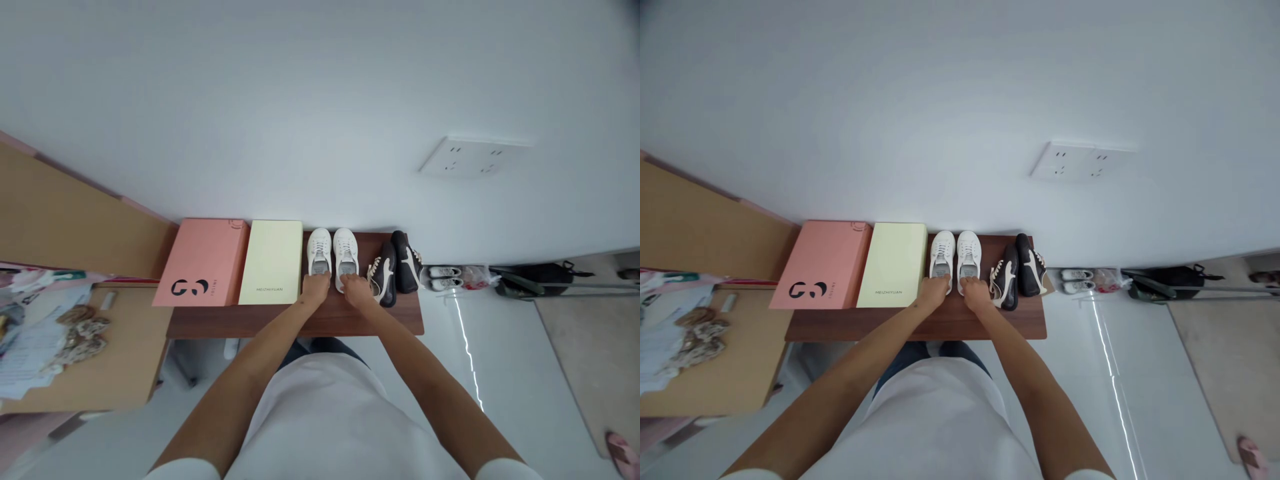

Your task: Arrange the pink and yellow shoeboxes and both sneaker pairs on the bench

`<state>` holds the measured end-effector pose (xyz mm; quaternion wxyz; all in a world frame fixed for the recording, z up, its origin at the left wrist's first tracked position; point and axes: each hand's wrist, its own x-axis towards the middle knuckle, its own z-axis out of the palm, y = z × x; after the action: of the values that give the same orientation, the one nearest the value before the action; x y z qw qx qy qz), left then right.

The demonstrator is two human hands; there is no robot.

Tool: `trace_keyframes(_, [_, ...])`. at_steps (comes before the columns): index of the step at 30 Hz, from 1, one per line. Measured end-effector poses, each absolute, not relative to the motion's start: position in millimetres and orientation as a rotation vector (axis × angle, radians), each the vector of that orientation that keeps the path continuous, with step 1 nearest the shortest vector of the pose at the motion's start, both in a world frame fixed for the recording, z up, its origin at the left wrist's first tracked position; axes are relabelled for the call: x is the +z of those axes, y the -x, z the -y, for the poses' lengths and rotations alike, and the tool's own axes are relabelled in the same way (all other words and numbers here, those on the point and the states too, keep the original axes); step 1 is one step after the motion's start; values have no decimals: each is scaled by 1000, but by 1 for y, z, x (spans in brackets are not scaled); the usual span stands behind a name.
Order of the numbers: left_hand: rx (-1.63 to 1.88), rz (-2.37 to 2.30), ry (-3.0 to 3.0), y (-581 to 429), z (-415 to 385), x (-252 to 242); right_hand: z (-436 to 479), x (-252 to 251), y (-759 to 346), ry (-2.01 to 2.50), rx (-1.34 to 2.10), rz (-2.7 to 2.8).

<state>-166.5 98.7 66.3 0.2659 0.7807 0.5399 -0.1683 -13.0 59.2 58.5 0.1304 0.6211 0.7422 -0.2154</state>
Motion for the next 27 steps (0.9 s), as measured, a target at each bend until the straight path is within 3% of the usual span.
trace_keyframes(17, [-500,-1464,-2133,170,-96,42,-56,41,19,-1785,-649,-2115])
trace_keyframes(27, [-507,-1486,-2170,173,-96,57,-50,47,18,-1983,-645,-2122])
